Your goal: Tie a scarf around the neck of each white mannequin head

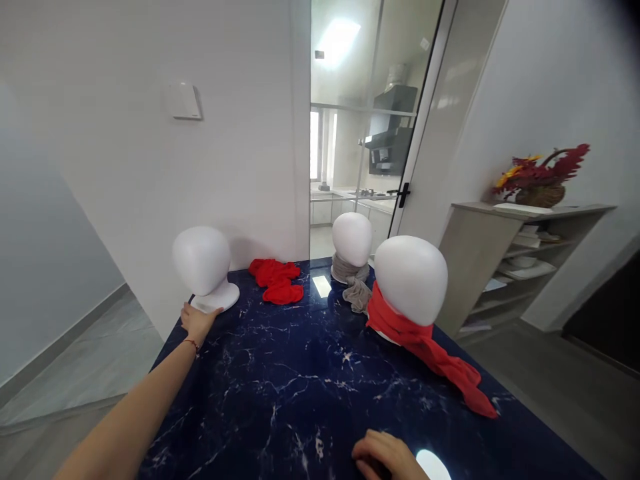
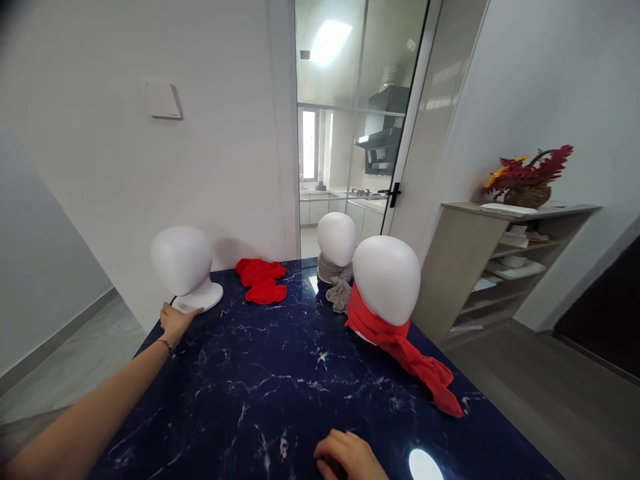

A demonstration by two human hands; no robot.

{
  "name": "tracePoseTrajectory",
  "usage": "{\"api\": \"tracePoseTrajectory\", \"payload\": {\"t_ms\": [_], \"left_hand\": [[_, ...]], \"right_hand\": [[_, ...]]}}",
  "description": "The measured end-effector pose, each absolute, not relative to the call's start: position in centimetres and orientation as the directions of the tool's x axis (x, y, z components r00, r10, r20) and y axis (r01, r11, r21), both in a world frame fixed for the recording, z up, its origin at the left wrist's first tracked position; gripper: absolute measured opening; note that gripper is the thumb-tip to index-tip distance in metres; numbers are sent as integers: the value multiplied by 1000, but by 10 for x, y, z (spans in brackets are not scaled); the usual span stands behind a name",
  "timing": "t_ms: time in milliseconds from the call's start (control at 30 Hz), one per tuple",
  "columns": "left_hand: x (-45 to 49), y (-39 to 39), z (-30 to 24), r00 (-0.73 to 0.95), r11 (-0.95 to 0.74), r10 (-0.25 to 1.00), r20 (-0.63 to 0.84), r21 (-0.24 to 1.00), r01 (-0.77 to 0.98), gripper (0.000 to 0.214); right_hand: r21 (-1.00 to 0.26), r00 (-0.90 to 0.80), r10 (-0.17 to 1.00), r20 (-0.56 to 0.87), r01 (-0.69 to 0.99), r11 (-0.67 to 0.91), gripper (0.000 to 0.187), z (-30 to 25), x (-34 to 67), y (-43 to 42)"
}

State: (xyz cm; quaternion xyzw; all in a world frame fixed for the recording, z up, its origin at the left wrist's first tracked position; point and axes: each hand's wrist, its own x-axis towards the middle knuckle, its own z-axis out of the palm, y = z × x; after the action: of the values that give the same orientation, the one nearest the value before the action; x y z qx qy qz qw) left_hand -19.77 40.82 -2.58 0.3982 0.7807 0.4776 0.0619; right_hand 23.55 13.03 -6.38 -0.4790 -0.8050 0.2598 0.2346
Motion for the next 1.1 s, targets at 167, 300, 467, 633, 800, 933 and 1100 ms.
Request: {"api": "tracePoseTrajectory", "payload": {"t_ms": [167, 300, 467, 633, 800, 933, 1100], "left_hand": [[-133, 352, -32, -700, 227, 623, 349, 775, 589, 75], [-70, 300, -29, -449, -1, 792, 413, 737, 676, 64], [-1, 233, -29, -171, -207, 921, 349, 814, 543, 56], [53, 181, -38, -44, -228, 965, 259, 909, 349, 51], [99, 165, -42, 162, -240, 965, 208, 947, 214, 55], [139, 177, -43, 304, -213, 939, 164, 968, 136, 62], [185, 206, -51, 360, -132, 927, 108, 990, 43, 73]], "right_hand": [[-821, -306, 941, 145, 493, 287, 23, -47, 228, 116], [-930, 22, 979, 202, 319, 185, 29, -44, 247, 131], [-957, 771, 569, 286, 260, 129, 41, -33, 334, 212], [-977, 791, 586, 177, 213, 7, 47, -43, 391, 277], [-974, 726, 669, 161, 225, -10, 43, -61, 395, 289], [-980, 690, 707, 155, 195, 24, 36, -67, 402, 293], [-986, 685, 712, 157, 72, 149, 39, -69, 403, 298]]}}
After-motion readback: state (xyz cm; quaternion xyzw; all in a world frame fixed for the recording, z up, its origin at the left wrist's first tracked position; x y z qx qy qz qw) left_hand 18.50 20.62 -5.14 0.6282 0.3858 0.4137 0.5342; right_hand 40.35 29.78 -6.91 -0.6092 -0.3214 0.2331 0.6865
